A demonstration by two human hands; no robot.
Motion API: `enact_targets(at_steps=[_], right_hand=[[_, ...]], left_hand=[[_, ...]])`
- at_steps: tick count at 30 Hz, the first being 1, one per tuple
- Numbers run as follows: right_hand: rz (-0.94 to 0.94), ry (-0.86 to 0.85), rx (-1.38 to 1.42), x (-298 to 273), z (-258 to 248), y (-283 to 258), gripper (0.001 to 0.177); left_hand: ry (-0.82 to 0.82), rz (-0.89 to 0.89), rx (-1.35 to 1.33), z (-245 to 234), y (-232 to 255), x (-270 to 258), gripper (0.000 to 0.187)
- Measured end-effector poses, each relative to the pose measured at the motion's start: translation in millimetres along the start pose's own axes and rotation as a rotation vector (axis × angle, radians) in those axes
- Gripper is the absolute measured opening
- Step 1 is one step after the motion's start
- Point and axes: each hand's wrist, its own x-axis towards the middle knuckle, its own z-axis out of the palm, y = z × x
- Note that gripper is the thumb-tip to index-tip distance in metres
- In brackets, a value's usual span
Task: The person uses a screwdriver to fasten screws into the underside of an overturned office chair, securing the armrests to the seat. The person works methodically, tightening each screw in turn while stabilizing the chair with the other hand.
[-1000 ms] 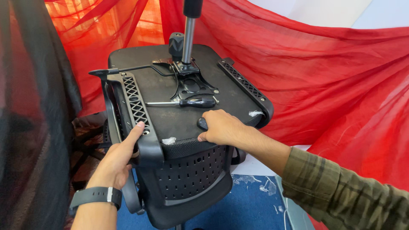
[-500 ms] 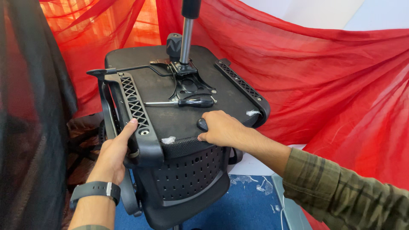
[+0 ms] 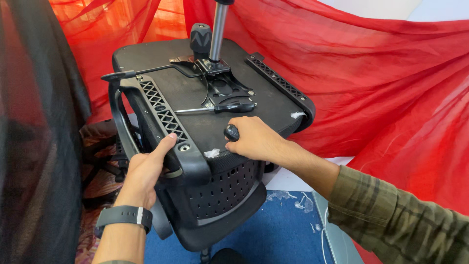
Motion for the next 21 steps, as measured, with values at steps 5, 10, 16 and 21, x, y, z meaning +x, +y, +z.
enact_targets(at_steps=[5, 10, 16, 21], right_hand=[[-0.085, 0.035, 0.144, 0, 2, -4, 0.020], [0.036, -0.125, 0.279, -1, 0, -12, 0.022], [-0.032, -0.283, 0.364, -6, -8, -6, 0.024], [0.010, -0.360, 0.354, -12, -19, 3, 0.027]], left_hand=[[-0.047, -0.039, -0.033, 11, 0, -18, 0.058], [-0.111, -0.053, -0.116, 20, -3, -34, 0.053], [-0.144, -0.079, -0.182, 39, -8, -50, 0.045], [-0.137, -0.134, -0.195, 48, -10, -60, 0.044]])
